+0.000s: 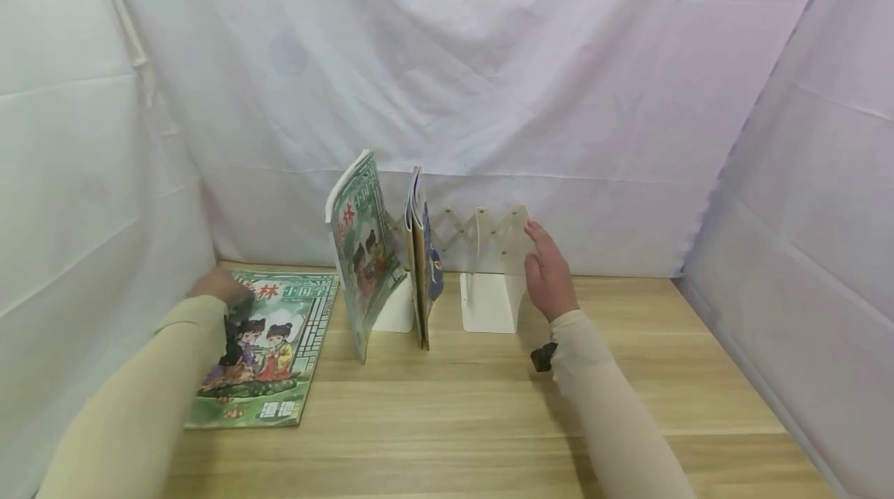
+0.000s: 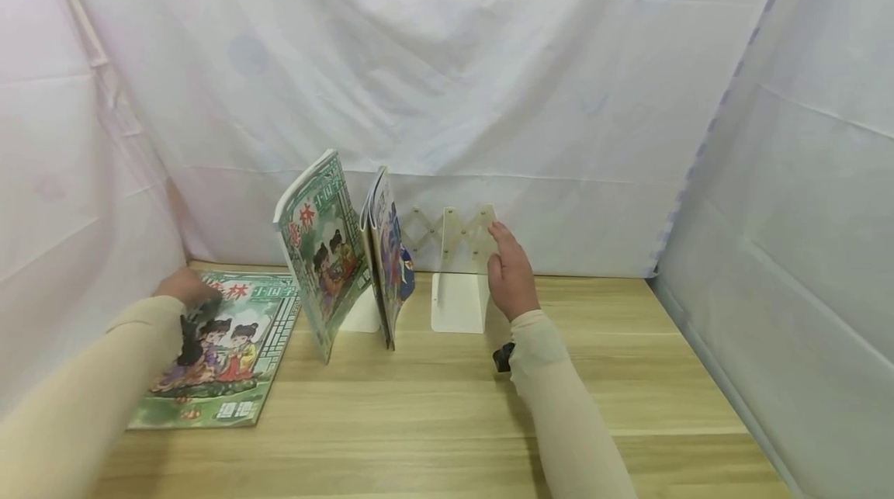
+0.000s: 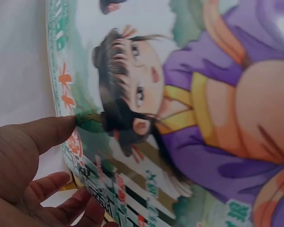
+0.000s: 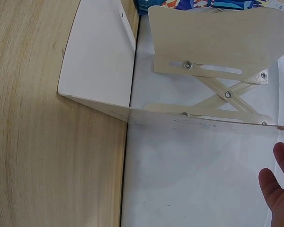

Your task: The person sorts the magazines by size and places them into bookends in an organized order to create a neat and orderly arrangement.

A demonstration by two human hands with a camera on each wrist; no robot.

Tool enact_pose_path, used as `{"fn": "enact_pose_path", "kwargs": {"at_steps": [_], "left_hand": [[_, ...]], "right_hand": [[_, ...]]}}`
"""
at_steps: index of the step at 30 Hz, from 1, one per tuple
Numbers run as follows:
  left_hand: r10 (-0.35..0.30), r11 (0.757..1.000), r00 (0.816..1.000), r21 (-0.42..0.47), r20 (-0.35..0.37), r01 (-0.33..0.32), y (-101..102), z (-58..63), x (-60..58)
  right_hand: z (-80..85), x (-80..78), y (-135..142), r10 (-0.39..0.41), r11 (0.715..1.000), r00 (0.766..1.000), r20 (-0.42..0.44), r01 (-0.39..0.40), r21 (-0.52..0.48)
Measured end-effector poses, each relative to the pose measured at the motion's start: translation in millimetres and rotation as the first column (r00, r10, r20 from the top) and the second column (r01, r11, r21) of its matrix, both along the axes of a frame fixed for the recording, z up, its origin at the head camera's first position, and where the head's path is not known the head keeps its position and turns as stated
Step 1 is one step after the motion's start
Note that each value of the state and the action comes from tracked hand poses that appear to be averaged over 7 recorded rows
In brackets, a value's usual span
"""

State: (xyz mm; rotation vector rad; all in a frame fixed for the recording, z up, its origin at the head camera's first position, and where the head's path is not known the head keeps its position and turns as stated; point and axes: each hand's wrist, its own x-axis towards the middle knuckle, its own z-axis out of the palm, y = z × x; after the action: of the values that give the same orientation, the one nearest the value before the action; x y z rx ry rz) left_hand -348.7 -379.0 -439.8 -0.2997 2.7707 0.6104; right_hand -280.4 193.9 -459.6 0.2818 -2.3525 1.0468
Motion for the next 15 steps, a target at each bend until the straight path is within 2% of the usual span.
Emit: {"fn": "enact_pose_path", "kwargs": {"at_steps": [3, 10, 15], "left_hand": [[0.009, 0.999, 1.000, -0.031, -0.004, -0.009, -1.2, -3.6, -1.0], [-0.001, 1.000, 0.999, -0.010, -0.045, 0.001, -0.3, -1.4, 3.0], [0.009, 1.000, 0.994, -0.016, -0.108, -0.011, 0.8, 0.4, 2.5]], "right_hand": [[0.9, -0.5, -0.1, 0.007, 1.000, 1.000, -0.008, -0.007, -0.003], [0.1, 0.3, 2.0, 0.008, 1.000, 1.000, -0.011, -0.008, 0.005], [0.3, 1.5, 1.4, 0.004, 1.000, 1.000, -0.006, -0.004, 0.010]]}}
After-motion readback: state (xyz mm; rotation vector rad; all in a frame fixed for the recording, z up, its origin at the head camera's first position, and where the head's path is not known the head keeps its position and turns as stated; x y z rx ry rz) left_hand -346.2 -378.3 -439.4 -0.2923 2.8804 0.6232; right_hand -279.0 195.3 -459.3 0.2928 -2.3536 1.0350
